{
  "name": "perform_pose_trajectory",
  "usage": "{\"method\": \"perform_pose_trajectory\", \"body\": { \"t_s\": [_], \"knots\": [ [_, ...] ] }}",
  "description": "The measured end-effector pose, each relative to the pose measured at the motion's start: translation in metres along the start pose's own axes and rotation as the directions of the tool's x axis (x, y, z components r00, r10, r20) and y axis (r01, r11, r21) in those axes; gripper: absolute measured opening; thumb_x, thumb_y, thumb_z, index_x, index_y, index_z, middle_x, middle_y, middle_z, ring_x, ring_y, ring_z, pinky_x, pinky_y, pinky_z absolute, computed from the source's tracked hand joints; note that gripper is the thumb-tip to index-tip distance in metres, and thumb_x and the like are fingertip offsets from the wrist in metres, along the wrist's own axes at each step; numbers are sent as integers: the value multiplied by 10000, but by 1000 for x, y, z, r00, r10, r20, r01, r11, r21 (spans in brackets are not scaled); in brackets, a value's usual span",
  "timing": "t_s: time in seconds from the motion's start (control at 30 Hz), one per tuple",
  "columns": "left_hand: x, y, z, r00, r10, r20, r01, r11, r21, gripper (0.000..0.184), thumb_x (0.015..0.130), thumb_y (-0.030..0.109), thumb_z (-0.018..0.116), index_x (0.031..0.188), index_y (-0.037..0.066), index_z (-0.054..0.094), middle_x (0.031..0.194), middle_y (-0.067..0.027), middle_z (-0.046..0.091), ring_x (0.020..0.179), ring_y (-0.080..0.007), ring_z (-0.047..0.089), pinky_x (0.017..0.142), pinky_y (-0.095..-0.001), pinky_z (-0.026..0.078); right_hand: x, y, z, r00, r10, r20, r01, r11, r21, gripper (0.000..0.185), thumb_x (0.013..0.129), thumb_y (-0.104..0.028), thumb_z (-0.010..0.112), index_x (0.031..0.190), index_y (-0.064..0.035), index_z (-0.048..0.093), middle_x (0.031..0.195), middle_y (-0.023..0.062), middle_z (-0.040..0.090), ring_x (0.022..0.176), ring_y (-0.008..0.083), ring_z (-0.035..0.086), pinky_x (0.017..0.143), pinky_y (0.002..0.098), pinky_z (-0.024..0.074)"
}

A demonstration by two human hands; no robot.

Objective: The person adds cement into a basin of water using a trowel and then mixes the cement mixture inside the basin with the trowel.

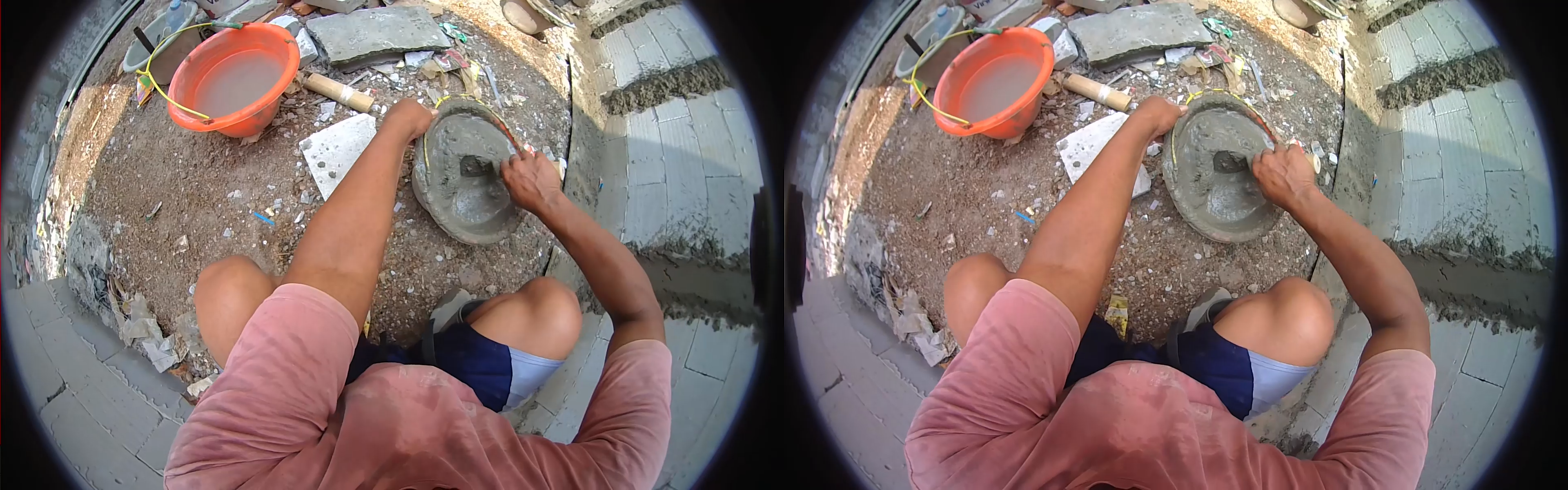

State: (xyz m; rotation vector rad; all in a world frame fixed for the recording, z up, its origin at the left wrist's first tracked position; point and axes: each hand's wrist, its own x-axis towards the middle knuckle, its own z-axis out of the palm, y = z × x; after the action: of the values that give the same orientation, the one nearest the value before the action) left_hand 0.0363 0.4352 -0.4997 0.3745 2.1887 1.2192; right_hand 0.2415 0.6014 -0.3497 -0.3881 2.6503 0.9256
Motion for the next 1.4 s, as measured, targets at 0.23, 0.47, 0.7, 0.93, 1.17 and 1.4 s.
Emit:
{"method": "perform_pose_trajectory", "body": {
  "t_s": [0.23, 0.47, 0.7, 0.93, 1.17, 1.4],
  "knots": [
    [2, -2, -7, 993, -112, 46, 114, 993, -43, 637, 899, 521, 671, 1062, -94, 698, 1092, -252, 708, 945, -331, 725, 799, -408, 565, -31, 56, -72, 990, 126, -68, -125, 992, 14, 159, 886, -160, 552, 975, -78, 655, 945, 76, 711, 928, 240, 689, 752, 405, 515],
    [-16, 10, -10, 993, -111, 31, 115, 954, -278, 448, 937, 352, 698, 989, -92, 681, 915, -165, 682, 683, -248, 627, 584, -432, 528, -20, -1, 26, 994, 44, -101, -41, 999, 34, 211, 904, -185, 550, 1039, -48, 636, 950, 83, 696, 935, 242, 673, 768, 414, 525],
    [-42, 32, -26, 984, -126, 125, 153, 959, -239, 399, 940, 285, 703, 1016, -106, 680, 938, -167, 688, 732, -256, 643, 609, -441, 549, -130, 28, 6, 878, 381, -289, -297, 908, 296, 268, 879, -266, 675, 1045, -69, 601, 909, 84, 638, 854, 271, 646, 734, 435, 502],
    [-40, 24, -25, 979, -103, 178, 150, 950, -274, 277, 982, 349, 619, 942, 86, 698, 773, -6, 626, 602, -148, 551, 550, -339, 473, -172, -1, 37, 729, 619, 293, -640, 465, 611, 299, 892, -314, 695, 1009, -42, 651, 895, 206, 674, 793, 424, 646, 719, 501, 501],
    [-32, 21, -24, 974, -139, 181, 171, 970, -174, 295, 981, 377, 618, 1051, 108, 718, 885, -3, 669, 712, -141, 609, 643, -350, 544, -179, -53, 24, 885, 421, 197, -357, 344, 868, 309, 879, -313, 722, 931, -10, 688, 712, 231, 643, 690, 412, 643, 672, 476, 500],
    [-28, 21, -24, 992, -51, 113, 64, 992, -110, 319, 978, 352, 625, 1111, 77, 715, 966, -29, 696, 793, -160, 631, 683, -353, 538, -184, -62, 30, 846, 435, 307, -467, 329, 821, 289, 894, -299, 708, 924, -13, 686, 735, 207, 652, 642, 294, 625, 619, 425, 476]
  ]
}}
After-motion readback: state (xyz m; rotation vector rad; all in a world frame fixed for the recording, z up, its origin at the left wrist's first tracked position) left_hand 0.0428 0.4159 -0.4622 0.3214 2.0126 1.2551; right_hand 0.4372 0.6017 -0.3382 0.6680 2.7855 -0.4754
